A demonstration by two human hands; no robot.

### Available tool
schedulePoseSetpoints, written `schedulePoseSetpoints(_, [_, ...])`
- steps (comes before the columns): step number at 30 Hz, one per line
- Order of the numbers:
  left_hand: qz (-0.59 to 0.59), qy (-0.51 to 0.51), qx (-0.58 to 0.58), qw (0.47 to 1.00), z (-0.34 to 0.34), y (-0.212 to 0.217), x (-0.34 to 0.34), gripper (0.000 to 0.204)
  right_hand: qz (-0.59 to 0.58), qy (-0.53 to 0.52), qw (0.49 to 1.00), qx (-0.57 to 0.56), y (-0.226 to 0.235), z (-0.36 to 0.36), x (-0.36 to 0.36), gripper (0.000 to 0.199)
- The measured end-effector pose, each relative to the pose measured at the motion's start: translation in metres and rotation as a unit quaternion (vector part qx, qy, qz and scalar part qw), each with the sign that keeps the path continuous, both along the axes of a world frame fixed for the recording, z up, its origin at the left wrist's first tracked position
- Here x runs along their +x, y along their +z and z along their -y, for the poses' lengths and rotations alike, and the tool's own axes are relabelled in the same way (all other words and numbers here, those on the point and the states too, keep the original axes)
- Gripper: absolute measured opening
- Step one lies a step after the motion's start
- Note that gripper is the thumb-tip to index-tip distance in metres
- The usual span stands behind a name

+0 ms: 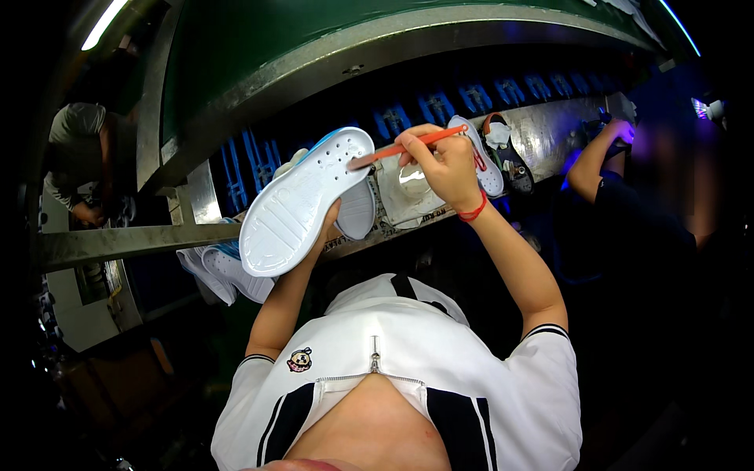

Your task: The person applies glue to the bottom of shoe soles using a brush, dipping it into a container of adhesive and spreading it across the surface before placing the soles on a rack.

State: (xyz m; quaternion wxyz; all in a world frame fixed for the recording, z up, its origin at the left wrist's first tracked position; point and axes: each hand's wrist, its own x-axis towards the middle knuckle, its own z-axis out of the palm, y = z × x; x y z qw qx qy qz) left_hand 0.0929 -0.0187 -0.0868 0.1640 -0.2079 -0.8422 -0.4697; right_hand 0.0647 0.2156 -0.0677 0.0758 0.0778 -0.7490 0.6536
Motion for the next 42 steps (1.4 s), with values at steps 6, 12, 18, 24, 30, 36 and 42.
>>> schedulePoseSetpoints(6, [-0.094,-0.056,0.065,0.992,-0.023,0.035,-0.038,0.067,-0.007,-0.055,0.986,-0.156,0.027,-0.001,0.033,0.019])
schedulePoseSetpoints(12, [0.093,-0.074,0.364,0.924,-0.011,0.103,-0.295,0.052,-0.054,-0.150,0.956,-0.244,0.060,-0.030,0.030,0.022])
schedulePoseSetpoints(18, [-0.039,-0.139,0.149,0.978,-0.058,0.108,-0.218,0.058,0.041,-0.179,0.973,-0.137,0.012,-0.051,0.068,0.020])
schedulePoseSetpoints(24, [-0.216,-0.393,-0.479,0.755,-0.032,-0.058,-0.135,0.031,0.133,-0.177,0.963,-0.152,-0.034,-0.037,0.095,0.021])
schedulePoseSetpoints(30, [-0.134,-0.430,-0.657,0.604,-0.049,-0.085,-0.137,0.017,0.148,-0.173,0.963,-0.142,-0.052,-0.038,0.088,0.023])
schedulePoseSetpoints(36, [0.100,-0.317,-0.633,0.699,-0.023,0.025,-0.141,0.023,0.158,-0.219,0.960,-0.075,-0.112,-0.045,0.065,0.023])
schedulePoseSetpoints(42, [0.430,-0.202,-0.204,0.856,0.067,0.018,-0.098,0.052,0.136,-0.158,0.957,0.202,-0.178,-0.040,0.015,0.026])
